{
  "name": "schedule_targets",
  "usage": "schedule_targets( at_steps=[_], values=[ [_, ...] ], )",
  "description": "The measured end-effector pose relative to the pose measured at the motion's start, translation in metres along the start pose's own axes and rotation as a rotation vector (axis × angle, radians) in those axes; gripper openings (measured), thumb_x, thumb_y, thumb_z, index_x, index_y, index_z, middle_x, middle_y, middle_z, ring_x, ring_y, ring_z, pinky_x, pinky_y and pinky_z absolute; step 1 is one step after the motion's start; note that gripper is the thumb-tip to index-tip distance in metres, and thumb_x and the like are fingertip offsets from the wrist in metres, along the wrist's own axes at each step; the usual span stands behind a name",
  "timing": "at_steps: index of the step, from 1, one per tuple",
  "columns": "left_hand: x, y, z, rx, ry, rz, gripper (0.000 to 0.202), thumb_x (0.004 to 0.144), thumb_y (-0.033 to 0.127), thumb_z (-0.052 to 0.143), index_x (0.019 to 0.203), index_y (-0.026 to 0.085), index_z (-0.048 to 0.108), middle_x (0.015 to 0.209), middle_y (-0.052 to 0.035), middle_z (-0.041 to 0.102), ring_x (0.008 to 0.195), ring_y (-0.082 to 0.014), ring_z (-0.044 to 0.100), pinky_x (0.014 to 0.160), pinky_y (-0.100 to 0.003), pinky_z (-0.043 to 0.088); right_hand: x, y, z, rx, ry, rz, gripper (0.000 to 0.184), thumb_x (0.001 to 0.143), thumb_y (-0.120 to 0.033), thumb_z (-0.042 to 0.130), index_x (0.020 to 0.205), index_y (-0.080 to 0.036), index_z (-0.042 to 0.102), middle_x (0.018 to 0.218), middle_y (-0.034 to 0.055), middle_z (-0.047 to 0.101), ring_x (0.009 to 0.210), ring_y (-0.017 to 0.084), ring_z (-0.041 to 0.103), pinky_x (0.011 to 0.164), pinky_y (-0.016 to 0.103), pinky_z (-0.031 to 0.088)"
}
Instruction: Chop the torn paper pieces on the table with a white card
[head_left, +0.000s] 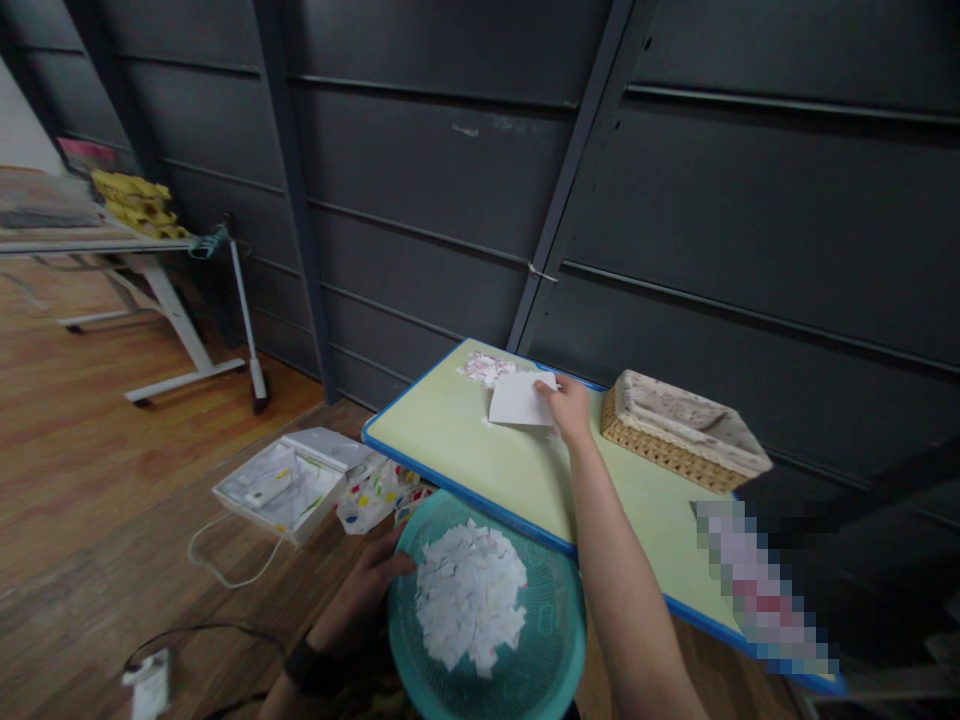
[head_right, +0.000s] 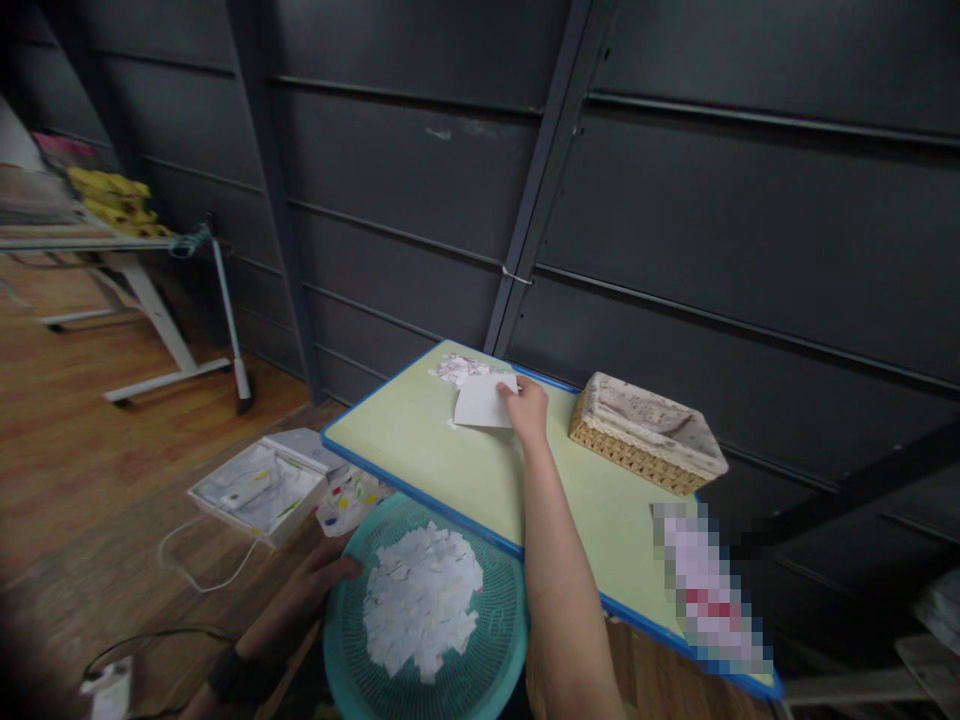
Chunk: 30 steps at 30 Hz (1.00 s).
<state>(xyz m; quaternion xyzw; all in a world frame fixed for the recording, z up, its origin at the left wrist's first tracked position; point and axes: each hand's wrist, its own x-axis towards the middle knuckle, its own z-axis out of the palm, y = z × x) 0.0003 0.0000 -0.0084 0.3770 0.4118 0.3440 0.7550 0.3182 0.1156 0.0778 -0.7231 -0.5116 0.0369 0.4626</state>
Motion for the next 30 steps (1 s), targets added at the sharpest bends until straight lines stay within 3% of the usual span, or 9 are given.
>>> schedule_targets(
  at_steps=[11,21,27,30],
  values=[
    [0.005,-0.007,-0.007,0.027,0.035,-0.001,0.048,0.060,0.018,0.068,0.108,0.018,0.070,0.085,-0.0033,0.078,0.081,-0.0245,0.066,0.075,-0.032,0.048,-0.001,-0.001,0.002,0.095,-0.017,-0.067,0.036,0.070,-0.042,0.054,0.085,-0.013,0.070,0.081,0.0082,0.070,0.069,0.020,0.058,0.065,0.029,0.041],
    [0.005,-0.004,-0.004,0.041,0.036,-0.009,0.041,0.057,0.019,0.067,0.097,0.016,0.073,0.081,-0.0036,0.078,0.072,-0.0225,0.066,0.069,-0.031,0.048,-0.005,-0.006,-0.005,-0.119,0.075,-0.114,0.034,0.076,-0.037,0.050,0.090,-0.014,0.070,0.085,0.0121,0.070,0.071,0.022,0.059,0.066,0.030,0.039],
    [0.001,0.000,-0.001,0.031,0.040,-0.015,0.044,0.058,0.018,0.067,0.102,0.017,0.072,0.083,-0.0031,0.078,0.079,-0.0243,0.066,0.074,-0.032,0.048,-0.005,-0.006,-0.003,-0.061,-0.006,-0.177,0.032,0.077,-0.038,0.050,0.088,-0.015,0.069,0.083,0.0094,0.070,0.070,0.021,0.058,0.066,0.029,0.040],
    [-0.002,0.004,0.002,0.047,0.065,-0.032,0.044,0.059,0.019,0.066,0.102,0.018,0.072,0.084,-0.0024,0.078,0.081,-0.0242,0.066,0.074,-0.031,0.048,-0.005,-0.005,-0.004,-0.121,0.021,-0.162,0.032,0.077,-0.037,0.049,0.089,-0.015,0.069,0.085,0.0101,0.070,0.071,0.021,0.058,0.066,0.030,0.039]
  ],
)
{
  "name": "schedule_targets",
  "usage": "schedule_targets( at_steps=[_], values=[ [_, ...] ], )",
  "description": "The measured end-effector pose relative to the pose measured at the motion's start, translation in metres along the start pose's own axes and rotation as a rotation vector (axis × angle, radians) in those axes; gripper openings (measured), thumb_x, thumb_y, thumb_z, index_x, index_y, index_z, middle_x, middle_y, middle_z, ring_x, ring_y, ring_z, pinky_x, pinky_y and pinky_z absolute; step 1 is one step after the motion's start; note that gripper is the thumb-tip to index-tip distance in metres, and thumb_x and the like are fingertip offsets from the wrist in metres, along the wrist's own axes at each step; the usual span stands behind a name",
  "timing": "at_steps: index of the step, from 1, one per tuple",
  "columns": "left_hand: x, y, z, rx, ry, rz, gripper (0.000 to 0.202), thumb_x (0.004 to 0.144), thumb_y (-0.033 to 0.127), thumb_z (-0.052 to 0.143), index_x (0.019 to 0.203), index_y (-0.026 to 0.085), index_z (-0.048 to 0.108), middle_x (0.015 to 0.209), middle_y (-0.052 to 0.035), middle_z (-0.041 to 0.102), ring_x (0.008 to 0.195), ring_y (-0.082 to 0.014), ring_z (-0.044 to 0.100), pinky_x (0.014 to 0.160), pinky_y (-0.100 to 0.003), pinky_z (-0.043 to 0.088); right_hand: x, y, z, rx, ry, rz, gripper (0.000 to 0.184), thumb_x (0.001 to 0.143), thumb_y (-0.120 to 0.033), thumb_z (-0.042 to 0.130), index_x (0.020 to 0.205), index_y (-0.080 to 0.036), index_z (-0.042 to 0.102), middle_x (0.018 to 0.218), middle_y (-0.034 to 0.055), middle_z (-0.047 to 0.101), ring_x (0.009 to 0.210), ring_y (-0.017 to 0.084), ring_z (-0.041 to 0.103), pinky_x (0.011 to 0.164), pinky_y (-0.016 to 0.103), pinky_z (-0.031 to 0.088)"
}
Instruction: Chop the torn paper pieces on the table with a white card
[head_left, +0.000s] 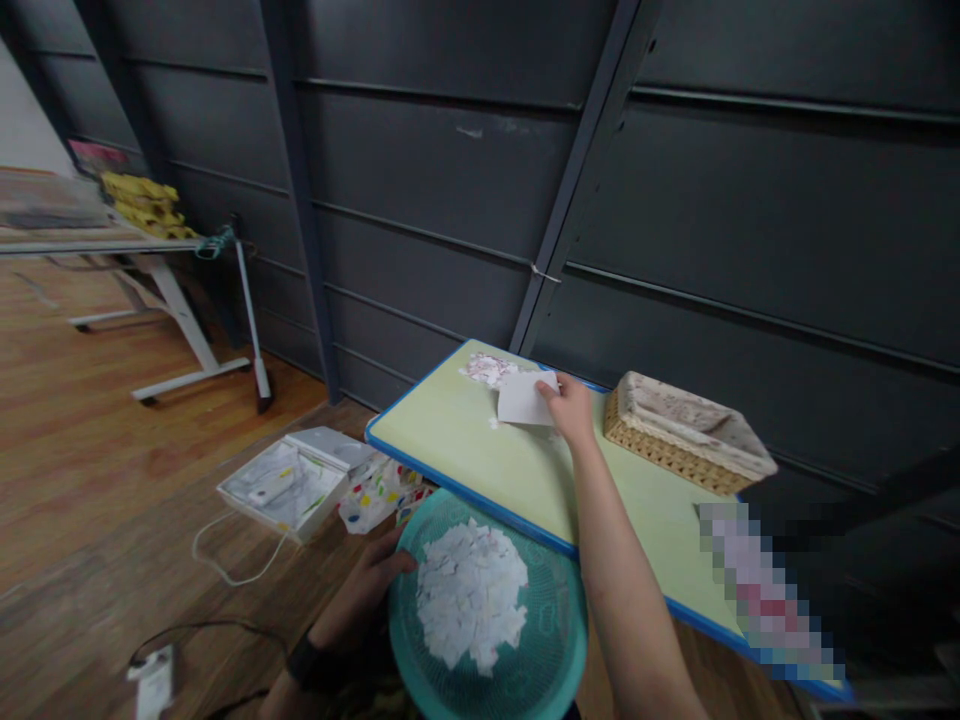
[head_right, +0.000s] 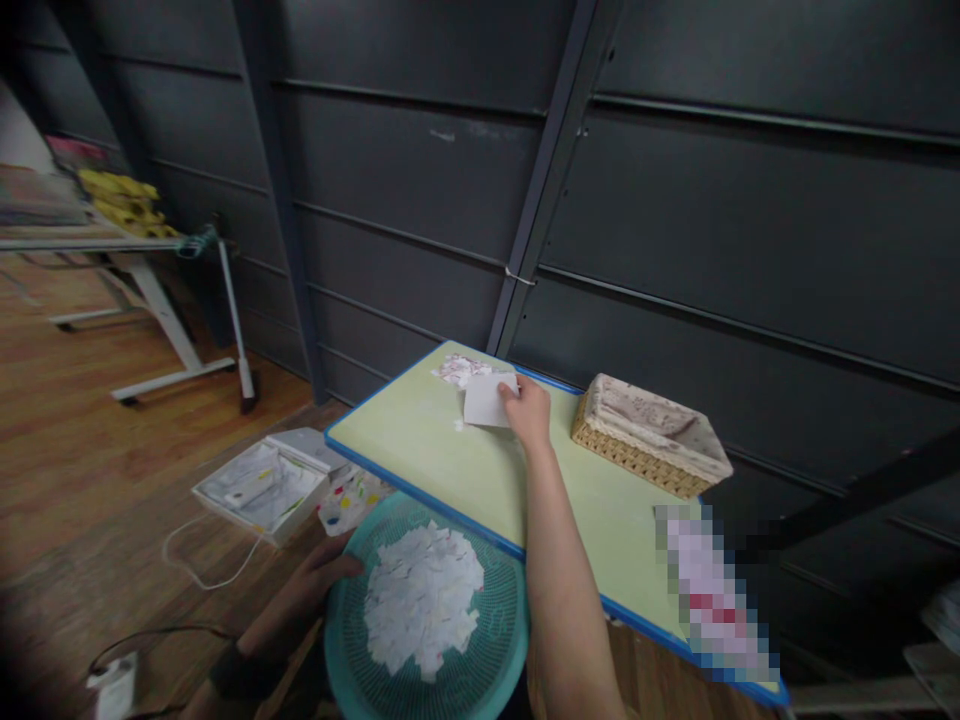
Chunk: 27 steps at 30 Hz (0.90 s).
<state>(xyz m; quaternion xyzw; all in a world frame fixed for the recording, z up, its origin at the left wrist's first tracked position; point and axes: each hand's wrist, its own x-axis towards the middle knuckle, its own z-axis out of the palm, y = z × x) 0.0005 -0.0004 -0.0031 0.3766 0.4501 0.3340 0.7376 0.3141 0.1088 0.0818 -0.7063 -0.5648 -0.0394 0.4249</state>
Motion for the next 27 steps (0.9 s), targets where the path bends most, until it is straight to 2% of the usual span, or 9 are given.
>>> schedule_targets(
  at_steps=[5,10,17,22,27],
  values=[
    [0.0003,0.0021,0.0019,0.026,0.026,-0.019,0.046,0.057,0.020,0.066,0.104,0.019,0.071,0.082,-0.0025,0.077,0.080,-0.0249,0.066,0.071,-0.032,0.047,-0.0021,-0.0061,-0.0049,-0.077,0.057,-0.009,0.032,0.079,-0.036,0.047,0.092,-0.015,0.068,0.087,0.0110,0.070,0.073,0.022,0.058,0.066,0.029,0.038],
    [0.0025,-0.0004,-0.0010,0.016,0.033,-0.015,0.047,0.055,0.019,0.067,0.102,0.017,0.072,0.085,-0.0040,0.077,0.081,-0.0256,0.066,0.071,-0.032,0.047,-0.0039,-0.0104,-0.0049,-0.098,0.020,-0.030,0.030,0.080,-0.035,0.047,0.088,-0.016,0.067,0.083,0.0094,0.069,0.070,0.020,0.056,0.065,0.028,0.036],
    [0.0050,-0.0048,-0.0033,0.013,0.014,-0.019,0.048,0.059,0.018,0.066,0.106,0.018,0.071,0.082,-0.0039,0.077,0.081,-0.0260,0.066,0.073,-0.034,0.047,-0.0032,-0.0072,-0.0024,0.008,0.003,-0.046,0.032,0.079,-0.037,0.048,0.087,-0.015,0.068,0.082,0.0097,0.069,0.069,0.020,0.056,0.065,0.029,0.037],
    [0.0038,-0.0045,-0.0029,-0.003,-0.018,0.013,0.049,0.059,0.020,0.068,0.108,0.017,0.070,0.091,-0.0062,0.078,0.083,-0.0272,0.067,0.076,-0.035,0.047,-0.0042,-0.0100,0.0016,0.097,-0.009,-0.104,0.035,0.079,-0.041,0.048,0.090,-0.015,0.068,0.084,0.0099,0.070,0.070,0.020,0.057,0.065,0.028,0.038],
    [0.0010,-0.0013,-0.0015,-0.007,-0.001,0.000,0.050,0.058,0.019,0.068,0.107,0.018,0.071,0.089,-0.0055,0.078,0.085,-0.0276,0.067,0.074,-0.034,0.048,-0.0033,-0.0069,-0.0018,0.076,0.012,-0.048,0.034,0.078,-0.041,0.048,0.088,-0.015,0.068,0.082,0.0090,0.070,0.069,0.020,0.056,0.065,0.029,0.038]
  ],
)
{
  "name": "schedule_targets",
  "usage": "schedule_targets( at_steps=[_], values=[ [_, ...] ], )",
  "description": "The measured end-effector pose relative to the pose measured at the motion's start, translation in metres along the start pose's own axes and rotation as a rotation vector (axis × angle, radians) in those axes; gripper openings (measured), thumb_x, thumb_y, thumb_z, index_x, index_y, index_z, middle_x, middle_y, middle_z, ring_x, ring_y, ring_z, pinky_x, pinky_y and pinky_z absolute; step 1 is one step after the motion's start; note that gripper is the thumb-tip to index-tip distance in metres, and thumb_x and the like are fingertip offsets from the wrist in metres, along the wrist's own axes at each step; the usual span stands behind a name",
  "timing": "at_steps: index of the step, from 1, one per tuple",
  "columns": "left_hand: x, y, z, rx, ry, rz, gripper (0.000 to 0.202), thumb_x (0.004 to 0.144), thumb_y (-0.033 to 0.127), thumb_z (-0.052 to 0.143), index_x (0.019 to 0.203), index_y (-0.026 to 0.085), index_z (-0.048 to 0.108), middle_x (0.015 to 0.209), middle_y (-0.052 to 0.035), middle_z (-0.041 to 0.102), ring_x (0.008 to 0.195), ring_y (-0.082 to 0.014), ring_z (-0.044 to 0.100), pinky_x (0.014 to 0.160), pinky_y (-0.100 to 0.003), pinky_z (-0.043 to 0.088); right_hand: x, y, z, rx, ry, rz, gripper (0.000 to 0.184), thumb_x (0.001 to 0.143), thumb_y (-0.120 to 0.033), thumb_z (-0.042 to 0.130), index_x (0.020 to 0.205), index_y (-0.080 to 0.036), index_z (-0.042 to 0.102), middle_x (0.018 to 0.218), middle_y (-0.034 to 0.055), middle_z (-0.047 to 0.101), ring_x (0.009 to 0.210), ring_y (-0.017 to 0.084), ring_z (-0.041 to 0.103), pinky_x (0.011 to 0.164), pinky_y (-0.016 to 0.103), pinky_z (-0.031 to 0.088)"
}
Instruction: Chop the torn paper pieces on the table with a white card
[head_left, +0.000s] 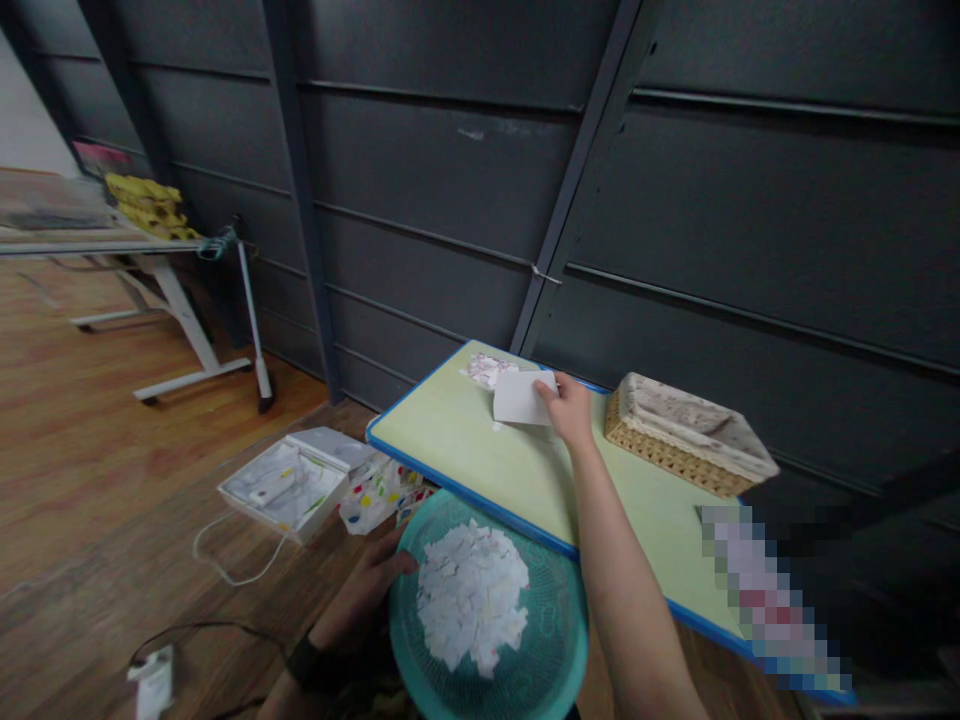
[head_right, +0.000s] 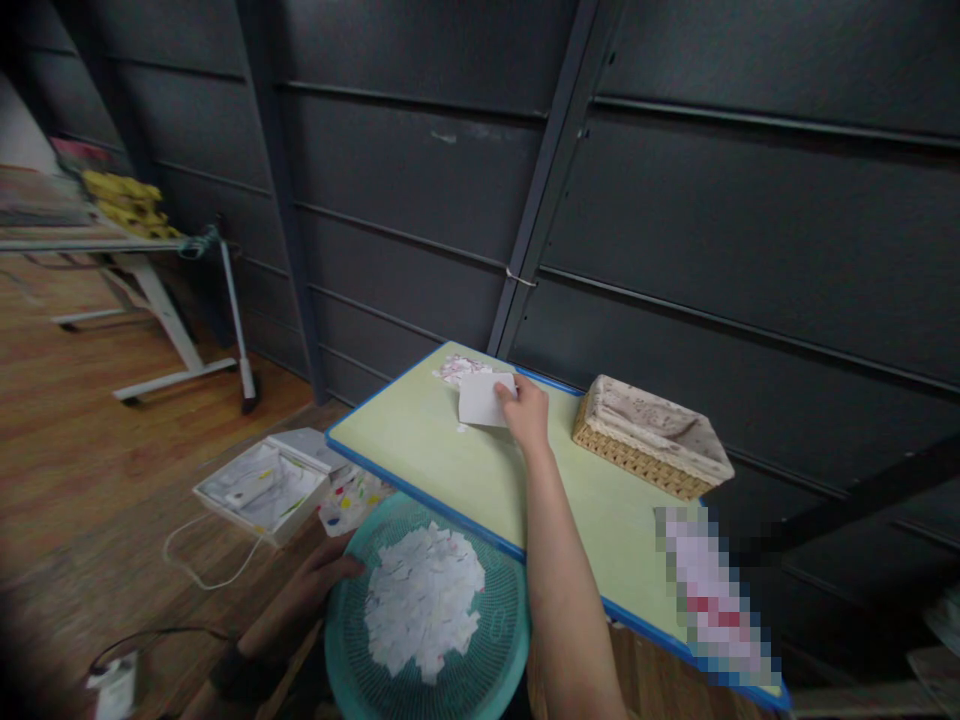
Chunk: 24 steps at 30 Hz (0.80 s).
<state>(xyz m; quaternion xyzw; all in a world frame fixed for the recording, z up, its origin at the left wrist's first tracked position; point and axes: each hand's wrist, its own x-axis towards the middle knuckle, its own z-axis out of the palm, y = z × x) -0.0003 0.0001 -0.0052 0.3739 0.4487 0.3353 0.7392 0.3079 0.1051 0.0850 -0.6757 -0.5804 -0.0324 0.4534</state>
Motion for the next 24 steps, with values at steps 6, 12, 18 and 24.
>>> schedule_targets(
  at_steps=[6,12,18,24],
  values=[
    [0.005,-0.007,-0.004,0.001,-0.039,0.023,0.048,0.060,0.019,0.067,0.108,0.019,0.071,0.088,-0.0044,0.078,0.084,-0.0257,0.067,0.072,-0.032,0.048,0.001,0.003,-0.004,-0.096,0.037,0.039,0.034,0.078,-0.039,0.048,0.088,-0.014,0.068,0.083,0.0104,0.069,0.071,0.021,0.056,0.063,0.029,0.036],
    [0.002,-0.005,-0.002,0.037,-0.015,0.041,0.045,0.061,0.018,0.066,0.105,0.019,0.072,0.089,-0.0032,0.078,0.087,-0.0253,0.065,0.074,-0.031,0.047,0.000,0.001,0.004,-0.057,-0.046,-0.061,0.034,0.080,-0.041,0.047,0.090,-0.015,0.068,0.079,0.0086,0.068,0.067,0.020,0.055,0.064,0.028,0.036],
    [0.001,-0.002,-0.002,0.024,-0.015,0.025,0.044,0.061,0.018,0.066,0.105,0.018,0.072,0.087,-0.0042,0.078,0.088,-0.0268,0.066,0.075,-0.033,0.047,-0.002,-0.001,0.006,-0.005,-0.069,-0.094,0.033,0.081,-0.042,0.047,0.089,-0.017,0.067,0.077,0.0065,0.068,0.067,0.019,0.054,0.062,0.026,0.036],
    [0.002,-0.002,0.000,0.023,0.002,0.013,0.044,0.060,0.019,0.066,0.103,0.018,0.072,0.087,-0.0044,0.078,0.089,-0.0281,0.065,0.076,-0.034,0.047,-0.003,-0.003,0.008,0.006,-0.074,-0.089,0.032,0.081,-0.042,0.048,0.089,-0.017,0.066,0.074,0.0049,0.066,0.064,0.018,0.053,0.061,0.026,0.036]
  ],
)
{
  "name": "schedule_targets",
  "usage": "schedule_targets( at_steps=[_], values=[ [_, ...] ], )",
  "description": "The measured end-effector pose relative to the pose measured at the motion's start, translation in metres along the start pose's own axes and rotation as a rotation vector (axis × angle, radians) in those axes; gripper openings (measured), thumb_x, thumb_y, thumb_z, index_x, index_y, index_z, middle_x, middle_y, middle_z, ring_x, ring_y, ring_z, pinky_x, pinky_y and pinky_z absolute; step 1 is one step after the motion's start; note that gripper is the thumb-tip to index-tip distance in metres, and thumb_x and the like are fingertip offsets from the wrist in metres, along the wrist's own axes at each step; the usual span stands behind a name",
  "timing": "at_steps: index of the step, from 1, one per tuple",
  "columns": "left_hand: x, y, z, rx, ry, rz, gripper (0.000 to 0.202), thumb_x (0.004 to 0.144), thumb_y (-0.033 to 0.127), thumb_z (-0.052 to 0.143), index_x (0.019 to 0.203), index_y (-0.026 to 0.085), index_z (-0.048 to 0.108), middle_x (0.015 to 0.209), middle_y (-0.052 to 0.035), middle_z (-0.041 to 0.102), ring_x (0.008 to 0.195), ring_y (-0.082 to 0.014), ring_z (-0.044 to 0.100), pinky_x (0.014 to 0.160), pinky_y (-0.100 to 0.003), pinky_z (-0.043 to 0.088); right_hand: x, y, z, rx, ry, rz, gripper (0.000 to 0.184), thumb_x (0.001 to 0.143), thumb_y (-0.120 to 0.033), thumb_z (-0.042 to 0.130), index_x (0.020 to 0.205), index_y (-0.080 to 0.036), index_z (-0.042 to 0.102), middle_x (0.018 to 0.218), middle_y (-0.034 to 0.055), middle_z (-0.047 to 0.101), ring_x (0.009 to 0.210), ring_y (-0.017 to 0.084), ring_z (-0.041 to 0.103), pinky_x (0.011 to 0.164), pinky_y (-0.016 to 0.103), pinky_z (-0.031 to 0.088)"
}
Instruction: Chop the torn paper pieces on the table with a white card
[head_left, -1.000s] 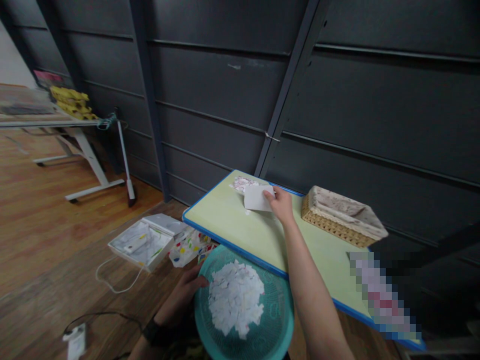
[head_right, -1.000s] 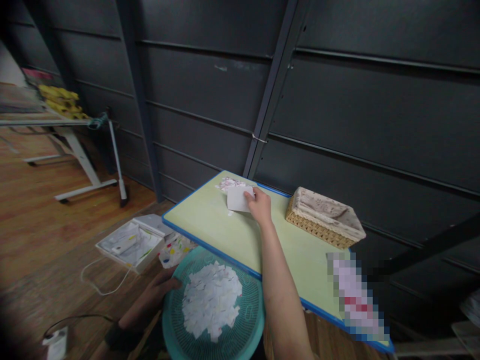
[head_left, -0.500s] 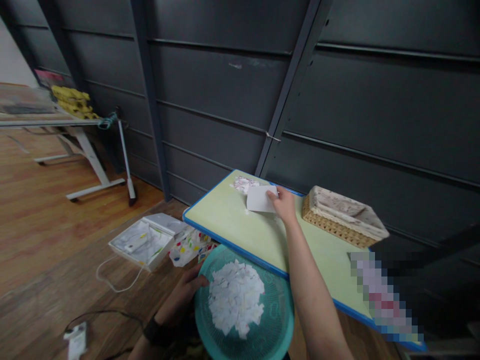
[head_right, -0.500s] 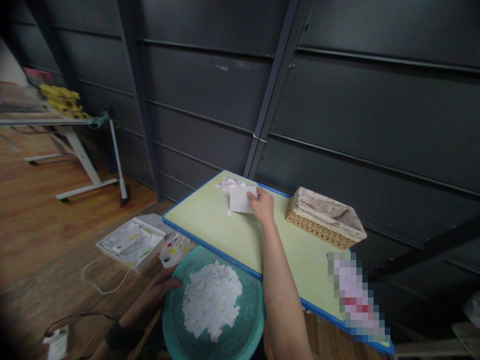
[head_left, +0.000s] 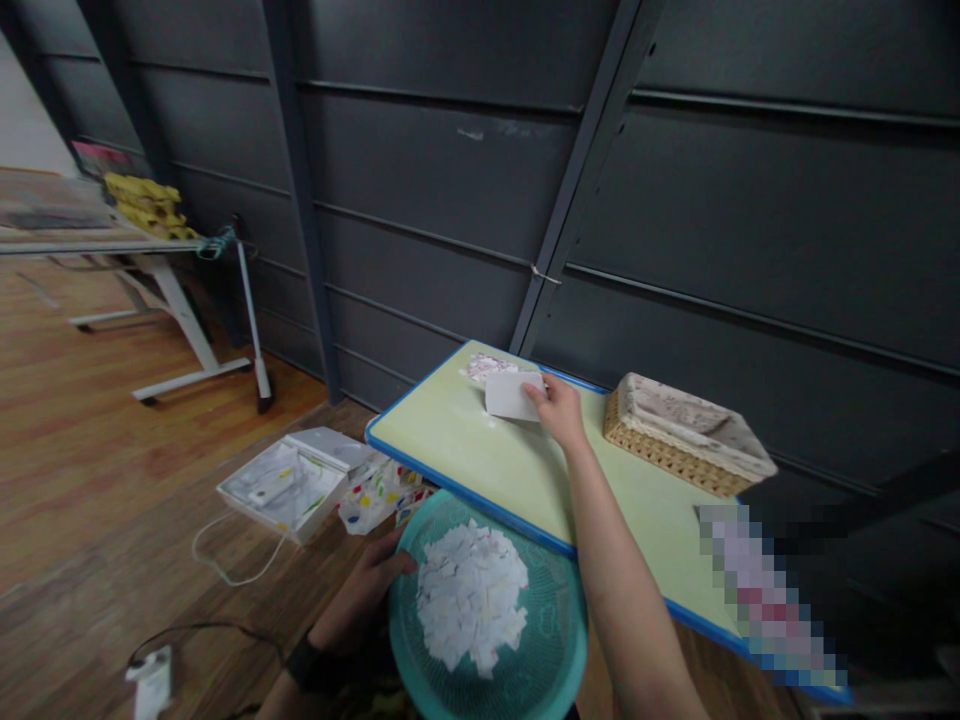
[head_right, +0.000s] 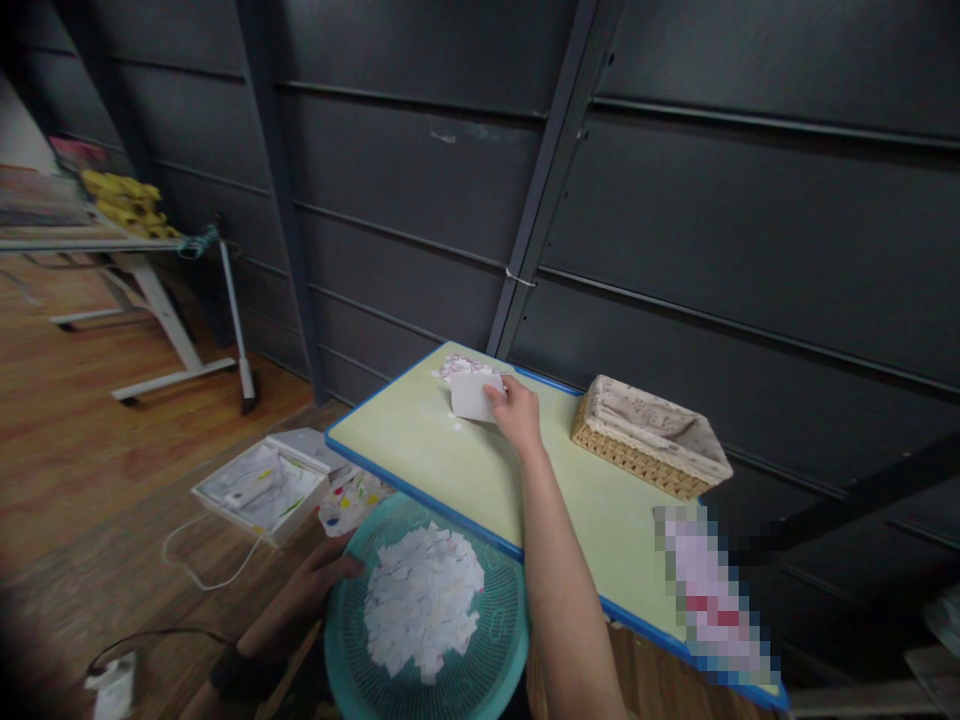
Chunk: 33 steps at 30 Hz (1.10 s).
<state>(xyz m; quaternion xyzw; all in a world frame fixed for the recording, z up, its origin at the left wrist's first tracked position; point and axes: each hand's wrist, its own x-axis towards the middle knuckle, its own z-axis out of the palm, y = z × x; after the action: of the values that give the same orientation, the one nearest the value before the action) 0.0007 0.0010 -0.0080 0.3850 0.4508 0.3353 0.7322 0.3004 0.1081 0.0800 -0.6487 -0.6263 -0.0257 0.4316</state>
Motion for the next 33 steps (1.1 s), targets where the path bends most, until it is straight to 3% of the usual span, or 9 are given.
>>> schedule_targets(
  at_steps=[6,13,17,21,24,28,33],
  values=[
    [-0.001,0.002,0.001,-0.034,0.006,0.009,0.044,0.057,0.017,0.067,0.100,0.018,0.073,0.088,-0.0048,0.077,0.093,-0.0285,0.064,0.078,-0.034,0.047,-0.001,-0.007,0.002,0.172,-0.086,-0.019,0.032,0.078,-0.044,0.051,0.082,-0.016,0.066,0.076,0.0049,0.067,0.065,0.017,0.054,0.060,0.026,0.038],
    [0.000,0.001,0.000,-0.035,0.010,-0.018,0.047,0.055,0.018,0.069,0.102,0.017,0.072,0.083,-0.0053,0.077,0.079,-0.0255,0.066,0.071,-0.033,0.048,0.004,0.008,-0.013,0.153,0.030,0.094,0.034,0.073,-0.044,0.053,0.080,-0.014,0.067,0.073,0.0051,0.067,0.065,0.018,0.053,0.060,0.027,0.037],
    [-0.001,0.005,-0.001,-0.004,0.027,-0.012,0.043,0.057,0.018,0.067,0.099,0.016,0.073,0.092,-0.0052,0.078,0.089,-0.0296,0.066,0.076,-0.034,0.049,0.005,0.010,-0.013,0.107,0.001,0.095,0.032,0.072,-0.043,0.053,0.077,-0.015,0.067,0.071,0.0051,0.066,0.063,0.018,0.052,0.059,0.027,0.036],
    [-0.001,0.007,-0.004,0.004,0.076,-0.015,0.044,0.058,0.017,0.065,0.101,0.018,0.073,0.102,-0.0075,0.077,0.100,-0.0326,0.064,0.082,-0.039,0.049,0.003,0.008,-0.010,0.242,-0.110,0.093,0.033,0.071,-0.044,0.055,0.078,-0.014,0.067,0.071,0.0043,0.065,0.064,0.018,0.053,0.058,0.027,0.037],
    [0.000,0.008,-0.007,-0.036,0.077,-0.004,0.047,0.059,0.018,0.066,0.105,0.021,0.072,0.110,-0.0083,0.074,0.108,-0.0342,0.061,0.086,-0.042,0.049,0.004,0.008,-0.011,0.259,-0.064,0.115,0.034,0.070,-0.045,0.055,0.078,-0.014,0.067,0.071,0.0043,0.065,0.065,0.017,0.053,0.058,0.026,0.037],
    [-0.002,0.008,-0.007,-0.060,0.060,0.004,0.048,0.062,0.019,0.067,0.110,0.020,0.070,0.117,-0.0080,0.072,0.111,-0.0342,0.060,0.087,-0.041,0.049,0.005,0.009,-0.012,0.170,-0.013,0.121,0.033,0.071,-0.045,0.054,0.077,-0.014,0.067,0.072,0.0046,0.065,0.065,0.017,0.052,0.059,0.027,0.036],
    [-0.002,0.007,-0.006,-0.039,0.038,-0.009,0.044,0.061,0.017,0.066,0.105,0.019,0.072,0.113,-0.0073,0.074,0.109,-0.0335,0.062,0.089,-0.040,0.048,0.004,0.007,-0.007,0.279,-0.119,0.110,0.032,0.069,-0.045,0.058,0.074,-0.014,0.065,0.070,0.0031,0.064,0.063,0.016,0.051,0.057,0.026,0.036]
  ],
)
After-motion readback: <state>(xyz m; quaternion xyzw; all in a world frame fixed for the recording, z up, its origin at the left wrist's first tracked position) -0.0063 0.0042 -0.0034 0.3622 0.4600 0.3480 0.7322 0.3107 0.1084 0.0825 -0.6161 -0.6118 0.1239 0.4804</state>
